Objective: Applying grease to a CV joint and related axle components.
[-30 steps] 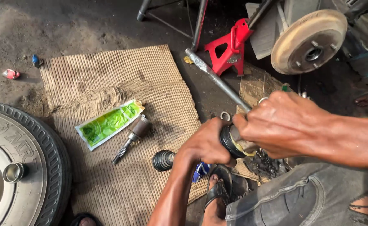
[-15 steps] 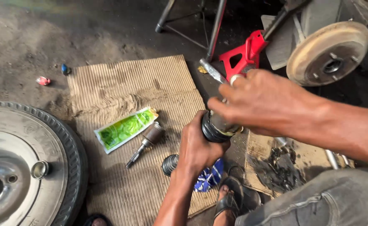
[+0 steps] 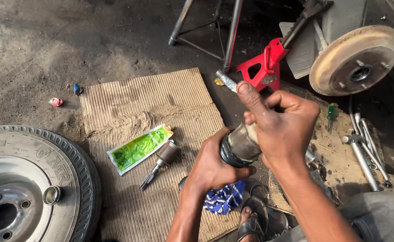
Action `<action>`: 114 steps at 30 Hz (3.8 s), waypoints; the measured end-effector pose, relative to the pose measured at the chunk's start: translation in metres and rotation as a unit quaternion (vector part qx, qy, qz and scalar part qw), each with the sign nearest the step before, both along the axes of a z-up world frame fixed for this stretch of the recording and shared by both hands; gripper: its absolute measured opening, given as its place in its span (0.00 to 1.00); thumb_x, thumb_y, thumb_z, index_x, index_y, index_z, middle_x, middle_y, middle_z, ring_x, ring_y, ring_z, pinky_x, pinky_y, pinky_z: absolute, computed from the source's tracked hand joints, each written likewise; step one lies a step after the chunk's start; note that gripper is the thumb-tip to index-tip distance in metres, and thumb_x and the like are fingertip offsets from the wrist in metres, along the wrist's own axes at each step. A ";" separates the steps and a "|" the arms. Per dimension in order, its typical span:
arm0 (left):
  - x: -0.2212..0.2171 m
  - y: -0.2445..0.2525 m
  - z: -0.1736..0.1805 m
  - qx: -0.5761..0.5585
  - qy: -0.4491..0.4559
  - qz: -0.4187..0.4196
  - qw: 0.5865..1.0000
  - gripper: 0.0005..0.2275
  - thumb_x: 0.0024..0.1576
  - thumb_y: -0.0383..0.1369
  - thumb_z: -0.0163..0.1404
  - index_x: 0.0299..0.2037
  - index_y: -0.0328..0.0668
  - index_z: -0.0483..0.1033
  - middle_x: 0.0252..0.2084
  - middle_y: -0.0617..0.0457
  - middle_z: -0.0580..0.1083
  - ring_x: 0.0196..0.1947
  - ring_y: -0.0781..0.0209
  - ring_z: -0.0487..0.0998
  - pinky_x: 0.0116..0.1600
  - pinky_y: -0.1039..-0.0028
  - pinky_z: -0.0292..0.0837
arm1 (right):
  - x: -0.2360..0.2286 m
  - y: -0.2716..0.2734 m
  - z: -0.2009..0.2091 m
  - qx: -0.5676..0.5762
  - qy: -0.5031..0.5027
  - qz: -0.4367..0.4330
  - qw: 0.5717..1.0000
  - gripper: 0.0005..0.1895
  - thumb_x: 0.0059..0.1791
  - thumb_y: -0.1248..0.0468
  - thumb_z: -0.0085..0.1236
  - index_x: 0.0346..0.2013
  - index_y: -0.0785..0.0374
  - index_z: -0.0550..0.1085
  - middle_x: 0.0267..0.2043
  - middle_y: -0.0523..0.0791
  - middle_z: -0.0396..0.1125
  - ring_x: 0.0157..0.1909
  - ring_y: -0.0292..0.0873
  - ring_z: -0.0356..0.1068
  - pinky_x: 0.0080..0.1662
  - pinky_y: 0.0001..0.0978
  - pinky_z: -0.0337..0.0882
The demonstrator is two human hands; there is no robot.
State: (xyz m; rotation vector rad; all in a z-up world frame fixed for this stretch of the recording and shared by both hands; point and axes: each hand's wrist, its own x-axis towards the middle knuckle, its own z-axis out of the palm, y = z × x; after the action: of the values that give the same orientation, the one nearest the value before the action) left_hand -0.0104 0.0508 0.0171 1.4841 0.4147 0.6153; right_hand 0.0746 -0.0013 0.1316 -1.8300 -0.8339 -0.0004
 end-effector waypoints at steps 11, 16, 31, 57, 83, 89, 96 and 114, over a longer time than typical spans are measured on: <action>-0.011 -0.011 0.010 0.021 0.018 0.049 0.998 0.34 0.29 0.33 0.66 0.50 0.28 0.75 0.37 0.46 0.81 0.39 0.60 0.85 0.47 0.71 0.79 | 0.007 -0.015 -0.016 0.015 -0.154 0.105 0.982 0.16 0.43 0.68 0.64 0.14 0.64 0.68 0.15 0.40 0.63 0.18 0.30 0.59 0.28 0.24 0.57; -0.019 -0.008 0.014 0.006 0.020 0.032 0.999 0.28 0.30 0.33 0.64 0.46 0.32 0.78 0.34 0.49 0.82 0.35 0.60 0.85 0.45 0.71 0.80 | -0.006 -0.008 -0.009 0.028 -0.085 0.150 0.985 0.15 0.42 0.66 0.61 0.11 0.63 0.68 0.13 0.39 0.63 0.17 0.29 0.61 0.24 0.24 0.59; -0.040 0.015 -0.017 -0.103 0.008 -0.094 0.990 0.47 0.18 0.20 0.62 0.59 0.43 0.69 0.47 0.56 0.77 0.48 0.57 0.79 0.60 0.63 0.73 | 0.047 -0.058 -0.051 -0.133 0.318 0.244 0.906 0.40 0.34 0.83 0.50 0.59 0.56 0.74 0.56 0.46 0.73 0.49 0.46 0.73 0.45 0.36 0.78; -0.037 -0.010 0.001 -0.076 0.062 -0.036 0.995 0.38 0.25 0.20 0.59 0.56 0.37 0.71 0.47 0.48 0.79 0.49 0.52 0.78 0.60 0.63 0.72 | 0.014 -0.088 -0.096 0.118 0.043 0.233 0.964 0.27 0.38 0.78 0.48 0.51 0.72 0.77 0.60 0.54 0.71 0.46 0.46 0.81 0.45 0.32 0.83; -0.018 -0.041 0.024 -0.080 0.027 0.061 0.995 0.37 0.32 0.23 0.62 0.59 0.36 0.67 0.47 0.46 0.78 0.45 0.56 0.81 0.54 0.66 0.78 | 0.006 -0.079 -0.095 0.124 0.011 0.121 0.985 0.17 0.43 0.78 0.57 0.45 0.69 0.78 0.56 0.47 0.72 0.43 0.42 0.80 0.40 0.28 0.82; -0.011 -0.058 0.030 0.012 0.114 0.206 0.972 0.30 0.41 0.30 0.66 0.51 0.34 0.63 0.45 0.43 0.76 0.45 0.56 0.80 0.50 0.64 0.77 | 0.004 -0.083 -0.091 0.106 -0.026 0.088 0.990 0.18 0.41 0.76 0.56 0.46 0.69 0.79 0.57 0.51 0.73 0.52 0.47 0.77 0.43 0.34 0.81; -0.007 -0.054 0.042 0.066 0.138 0.223 0.963 0.32 0.36 0.37 0.69 0.45 0.35 0.61 0.40 0.44 0.77 0.40 0.55 0.83 0.44 0.64 0.80 | 0.012 -0.081 -0.095 0.106 0.048 0.093 0.989 0.18 0.41 0.77 0.52 0.44 0.68 0.78 0.56 0.52 0.74 0.47 0.45 0.80 0.44 0.32 0.83; -0.012 -0.051 0.030 0.108 0.154 0.183 0.965 0.30 0.40 0.34 0.65 0.47 0.34 0.58 0.38 0.38 0.76 0.37 0.53 0.81 0.41 0.63 0.78 | -0.004 -0.089 -0.075 0.011 0.026 0.047 0.998 0.19 0.41 0.74 0.61 0.47 0.67 0.78 0.43 0.53 0.78 0.42 0.46 0.82 0.46 0.35 0.79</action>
State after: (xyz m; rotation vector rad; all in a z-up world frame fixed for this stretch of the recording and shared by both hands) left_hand -0.0227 -0.0006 0.0469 1.7357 0.9030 0.7392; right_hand 0.0705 -0.0904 0.0571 -1.7618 -0.8799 0.0981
